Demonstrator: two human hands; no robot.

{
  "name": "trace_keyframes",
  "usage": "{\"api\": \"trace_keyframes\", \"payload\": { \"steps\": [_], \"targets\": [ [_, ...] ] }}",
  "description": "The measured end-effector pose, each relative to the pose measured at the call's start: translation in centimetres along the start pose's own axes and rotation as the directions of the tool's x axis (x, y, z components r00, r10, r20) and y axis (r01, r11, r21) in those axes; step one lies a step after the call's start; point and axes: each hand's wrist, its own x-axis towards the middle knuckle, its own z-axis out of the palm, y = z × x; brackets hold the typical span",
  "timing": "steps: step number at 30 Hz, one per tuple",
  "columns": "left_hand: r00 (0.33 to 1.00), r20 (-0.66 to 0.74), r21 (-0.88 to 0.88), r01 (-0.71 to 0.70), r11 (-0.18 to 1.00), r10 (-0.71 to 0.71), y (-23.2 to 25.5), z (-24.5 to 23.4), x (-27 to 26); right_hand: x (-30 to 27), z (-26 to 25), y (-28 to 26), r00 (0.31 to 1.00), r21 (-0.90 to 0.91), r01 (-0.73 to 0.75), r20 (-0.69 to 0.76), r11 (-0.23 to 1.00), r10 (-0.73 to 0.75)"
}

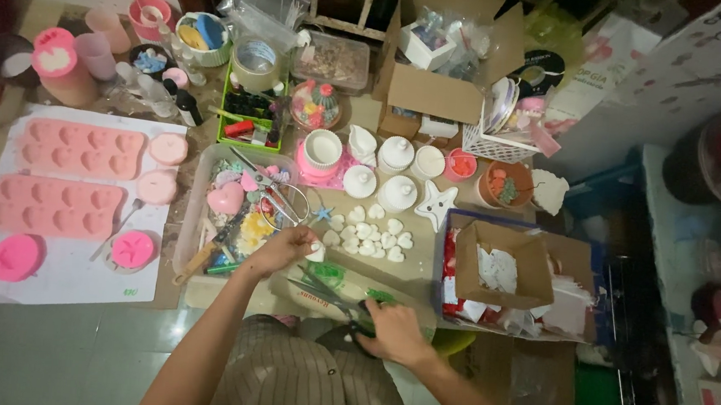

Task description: Organizing small mesh bags and candle supplies, melting wax on a portable stove, and assembling decorative wax elements into molds.

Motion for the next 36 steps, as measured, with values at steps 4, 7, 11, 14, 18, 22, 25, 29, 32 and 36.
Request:
{"api": "trace_keyframes", "payload": {
  "steps": [4, 7, 11, 14, 18, 22, 25, 29, 32, 36],
  "targets": [
    [0.998, -0.049, 0.013, 0.038, 0.999, -0.037, 0.6, -0.3, 0.4, 2.5, 4.2, 1.6, 0.997, -0.02, 0.071, -0.033, 0.997, -0.072],
    [0.984, -0.172, -0.229, 0.014, 0.973, -0.055, -0.2, -2.6, 1.7, 3.4, 4.7, 2.3, 0.989, -0.047, 0.14, -0.05, 0.989, -0.142],
    [0.955, -0.282, -0.729, -0.277, 0.626, 0.094, 3.6, -5.6, -1.7, 6.7, 3.1, 3.2, 0.982, 0.056, -0.013, -0.189, 0.998, 0.023],
    [0.932, -0.361, -0.803, -0.333, 0.495, 0.042, 8.3, -5.7, -5.8, 11.9, -0.3, 0.8, 0.947, 0.169, -0.111, -0.282, 0.979, 0.156],
    [0.914, -0.404, -0.798, -0.333, 0.502, -0.035, 11.1, -4.0, -9.2, 19.5, -3.0, -3.1, 0.91, 0.215, -0.055, -0.391, 0.975, 0.138],
    [0.875, -0.475, -0.771, -0.362, 0.523, -0.096, 12.1, -1.9, -10.1, 24.5, -2.4, -4.3, 0.861, 0.205, -0.023, -0.493, 0.979, 0.123],
    [0.839, -0.534, -0.74, -0.401, 0.54, -0.108, 11.5, -1.3, -10.2, 26.2, -1.1, -3.8, 0.857, 0.235, -0.026, -0.494, 0.972, 0.143],
    [0.834, -0.54, -0.729, -0.397, 0.558, -0.113, 11.8, -1.0, -10.5, 24.8, -1.3, -3.7, 0.817, 0.329, 0.101, -0.566, 0.939, 0.111],
    [0.841, -0.523, -0.737, -0.366, 0.569, -0.137, 13.3, -0.7, -10.3, 20.3, -4.8, -4.4, 0.885, 0.778, 0.242, -0.422, 0.58, 0.196],
    [0.877, -0.463, -0.77, -0.324, 0.55, -0.132, 16.3, 0.7, -10.5, 12.2, -10.7, -7.6, 0.941, 0.941, 0.338, -0.337, 0.025, -0.036]
  ]
}}
